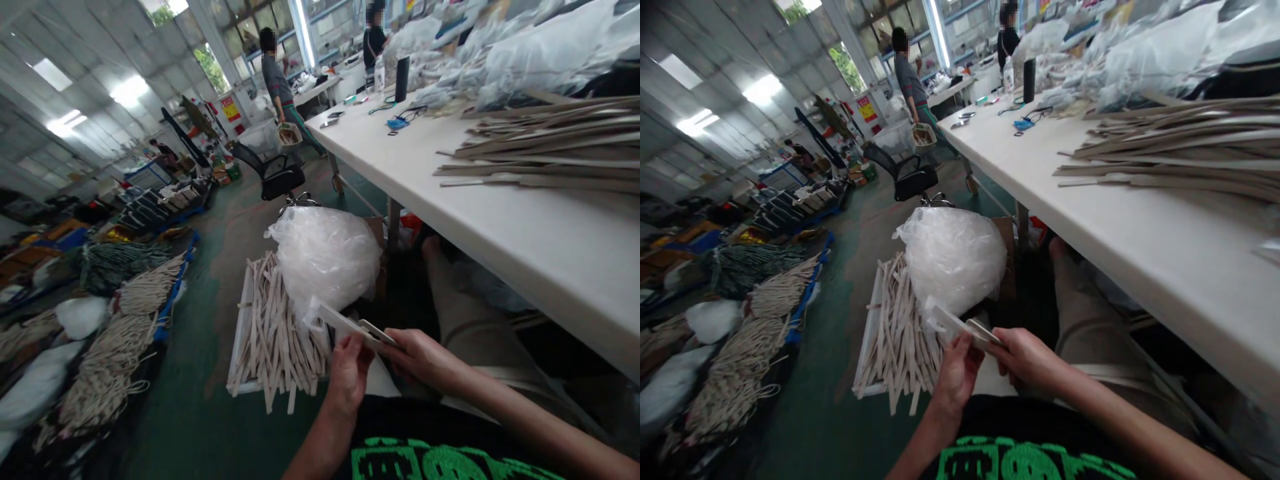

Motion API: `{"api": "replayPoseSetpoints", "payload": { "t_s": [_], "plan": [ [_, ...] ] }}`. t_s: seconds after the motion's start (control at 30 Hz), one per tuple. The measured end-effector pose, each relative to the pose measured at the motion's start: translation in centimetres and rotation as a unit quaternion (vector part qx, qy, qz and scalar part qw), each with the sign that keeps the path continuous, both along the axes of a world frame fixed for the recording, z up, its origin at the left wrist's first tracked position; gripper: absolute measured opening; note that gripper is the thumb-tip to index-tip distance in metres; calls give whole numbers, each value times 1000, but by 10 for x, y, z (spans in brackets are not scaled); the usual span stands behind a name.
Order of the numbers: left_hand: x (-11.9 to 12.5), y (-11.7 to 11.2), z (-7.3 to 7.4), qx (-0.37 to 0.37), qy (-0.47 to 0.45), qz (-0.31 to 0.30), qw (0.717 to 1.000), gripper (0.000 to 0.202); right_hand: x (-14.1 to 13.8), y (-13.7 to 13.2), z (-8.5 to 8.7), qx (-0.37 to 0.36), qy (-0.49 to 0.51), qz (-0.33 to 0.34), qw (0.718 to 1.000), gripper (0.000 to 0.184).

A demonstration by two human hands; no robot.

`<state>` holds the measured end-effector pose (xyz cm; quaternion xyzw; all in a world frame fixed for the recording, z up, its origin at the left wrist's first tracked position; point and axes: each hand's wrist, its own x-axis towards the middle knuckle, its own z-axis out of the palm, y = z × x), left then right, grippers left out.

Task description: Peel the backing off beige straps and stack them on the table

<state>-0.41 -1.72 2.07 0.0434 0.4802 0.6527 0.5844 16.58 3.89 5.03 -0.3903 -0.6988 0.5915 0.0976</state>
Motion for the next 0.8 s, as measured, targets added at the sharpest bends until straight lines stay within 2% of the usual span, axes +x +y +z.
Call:
{"api": "replayPoseSetpoints", "payload": {
  "t_s": [0.1,0.2,0.37,0.53,0.6,0.73,0.8],
  "plan": [
    [0,-1,8,21,79,11,997,43,1,-1,9,9,13,24,1000,52],
    [-10,-8,13,17,126,17,992,43,10,-4,20,24,-31,52,998,49],
    [-1,-20,9,27,116,-39,992,40,2,-3,26,89,-54,61,993,50],
    [-3,-23,10,36,71,9,997,44,13,-7,26,50,-73,92,992,53],
    [-1,-24,12,38,52,-10,998,45,17,-7,32,72,-95,88,989,54],
    [15,-18,15,59,69,-86,992,39,17,-5,45,108,-96,46,988,57],
    [19,-14,17,74,72,-94,990,37,21,-5,50,110,-99,38,988,60]
  ]
}}
